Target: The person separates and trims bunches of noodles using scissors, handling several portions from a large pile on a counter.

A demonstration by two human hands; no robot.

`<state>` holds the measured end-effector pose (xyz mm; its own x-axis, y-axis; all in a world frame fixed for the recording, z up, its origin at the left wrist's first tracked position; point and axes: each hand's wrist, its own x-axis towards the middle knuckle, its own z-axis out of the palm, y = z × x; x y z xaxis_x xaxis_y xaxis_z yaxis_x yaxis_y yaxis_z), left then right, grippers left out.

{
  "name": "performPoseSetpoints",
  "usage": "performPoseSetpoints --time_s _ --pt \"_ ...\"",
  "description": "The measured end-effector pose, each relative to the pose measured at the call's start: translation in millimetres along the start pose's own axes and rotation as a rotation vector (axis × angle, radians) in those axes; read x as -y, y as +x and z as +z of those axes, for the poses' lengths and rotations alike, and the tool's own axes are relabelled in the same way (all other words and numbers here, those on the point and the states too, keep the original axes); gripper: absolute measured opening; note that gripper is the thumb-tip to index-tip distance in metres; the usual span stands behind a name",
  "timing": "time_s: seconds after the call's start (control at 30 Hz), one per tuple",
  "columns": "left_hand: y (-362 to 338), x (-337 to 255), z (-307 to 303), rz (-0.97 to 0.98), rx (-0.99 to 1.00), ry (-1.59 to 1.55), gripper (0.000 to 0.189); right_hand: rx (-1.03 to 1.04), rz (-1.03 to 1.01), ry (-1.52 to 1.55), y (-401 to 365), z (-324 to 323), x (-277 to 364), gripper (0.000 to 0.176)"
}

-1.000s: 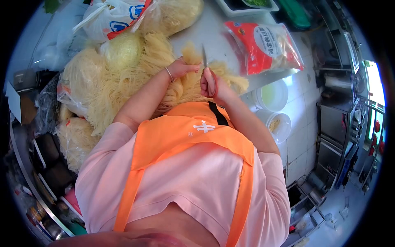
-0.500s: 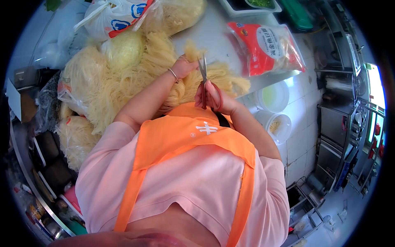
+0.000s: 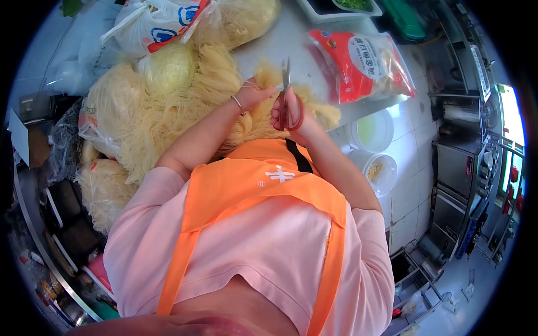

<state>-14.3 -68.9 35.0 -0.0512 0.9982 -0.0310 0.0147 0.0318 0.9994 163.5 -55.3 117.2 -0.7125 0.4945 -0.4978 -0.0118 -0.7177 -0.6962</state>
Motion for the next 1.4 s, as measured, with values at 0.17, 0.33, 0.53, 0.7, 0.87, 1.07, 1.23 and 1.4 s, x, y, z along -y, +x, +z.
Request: performPoseSetpoints --time_s 0.17,0.33,0.53,0.7,0.87,1.07,1.23,1.4 --pt "4.8 11.5 -4.0 -0.08 0.057 0.0 0.019 -0.151 -0.073 0.055 1.1 -2.9 -1.5 0.051" --pt "4.2 9.2 -3.5 -0.097 0.035 0.016 0.015 -0.198 -0.12 -0.032 -3.2 -3.9 6.3 0.047" --pt "6.4 17.4 -10.8 -0.132 0.048 -0.17 0.013 -0.133 -0.179 -0.213 -20.4 -26.3 34.7 0.05" --pt "4.7 10.6 -14.6 -0.197 0.117 -0.297 0.014 0.246 -0.044 -0.474 -34.2 -21.0 30.3 0.062" --pt "1.8 -0.1 -18.2 -0.217 0.224 -0.403 0.017 0.361 0.009 -0.581 -35.8 -29.7 21.0 0.063" --pt "3.0 -1.7 -19.2 -0.219 0.271 -0.45 0.021 0.356 0.033 -0.639 -35.9 -35.2 12.1 0.064" --pt "2.1 -9.2 -20.4 -0.22 0.326 -0.486 0.023 0.319 0.052 -0.62 -34.9 -39.4 9.7 0.065" --pt "3.3 -9.7 -20.8 -0.201 0.37 -0.504 0.026 0.318 0.081 -0.635 -30.3 -42.7 7.2 0.066"
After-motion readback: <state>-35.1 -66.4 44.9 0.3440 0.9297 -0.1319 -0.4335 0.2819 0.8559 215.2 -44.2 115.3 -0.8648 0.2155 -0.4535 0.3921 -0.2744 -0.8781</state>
